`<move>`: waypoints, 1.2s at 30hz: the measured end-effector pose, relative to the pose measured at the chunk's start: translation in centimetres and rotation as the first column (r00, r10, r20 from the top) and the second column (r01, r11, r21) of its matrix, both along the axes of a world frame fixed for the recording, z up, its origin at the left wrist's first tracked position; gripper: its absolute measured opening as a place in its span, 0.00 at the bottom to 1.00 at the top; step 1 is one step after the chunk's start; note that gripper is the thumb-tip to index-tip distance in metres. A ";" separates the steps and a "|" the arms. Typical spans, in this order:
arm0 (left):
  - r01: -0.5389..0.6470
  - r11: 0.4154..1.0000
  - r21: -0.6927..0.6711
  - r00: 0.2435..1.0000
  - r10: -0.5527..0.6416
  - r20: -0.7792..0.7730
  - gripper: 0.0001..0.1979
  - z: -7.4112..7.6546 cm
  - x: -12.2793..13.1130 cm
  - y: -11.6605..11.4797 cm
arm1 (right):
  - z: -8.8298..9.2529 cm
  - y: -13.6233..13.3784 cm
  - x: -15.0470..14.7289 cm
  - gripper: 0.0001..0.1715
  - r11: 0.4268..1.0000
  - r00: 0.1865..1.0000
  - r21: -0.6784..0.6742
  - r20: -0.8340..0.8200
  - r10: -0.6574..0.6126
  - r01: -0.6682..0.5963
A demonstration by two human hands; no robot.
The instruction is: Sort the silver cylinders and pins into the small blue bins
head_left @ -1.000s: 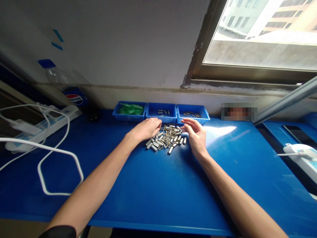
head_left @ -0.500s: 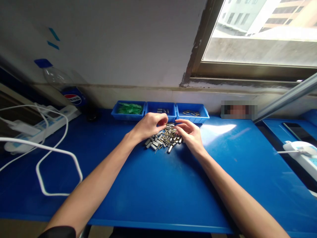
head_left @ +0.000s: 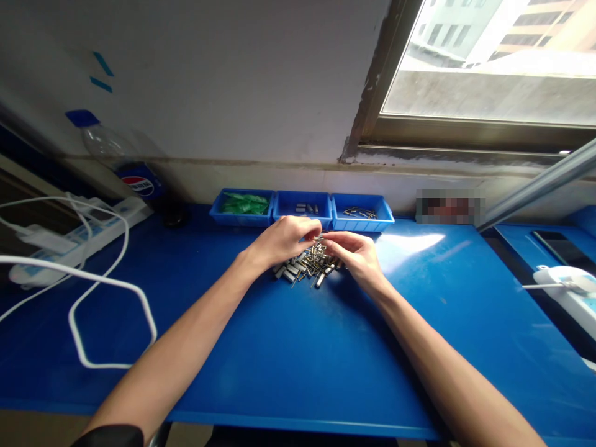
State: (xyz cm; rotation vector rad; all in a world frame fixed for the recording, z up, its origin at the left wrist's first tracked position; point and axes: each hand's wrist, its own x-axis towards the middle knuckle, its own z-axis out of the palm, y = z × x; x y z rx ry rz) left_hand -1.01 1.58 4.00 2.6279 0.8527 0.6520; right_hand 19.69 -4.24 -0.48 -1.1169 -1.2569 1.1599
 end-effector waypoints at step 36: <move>-0.010 0.991 -0.137 0.997 0.000 -0.075 0.04 -0.8 -1.4 1.2 | -0.2 0.7 0.8 0.17 0.939 0.944 0.120 0.026 -0.329 0.323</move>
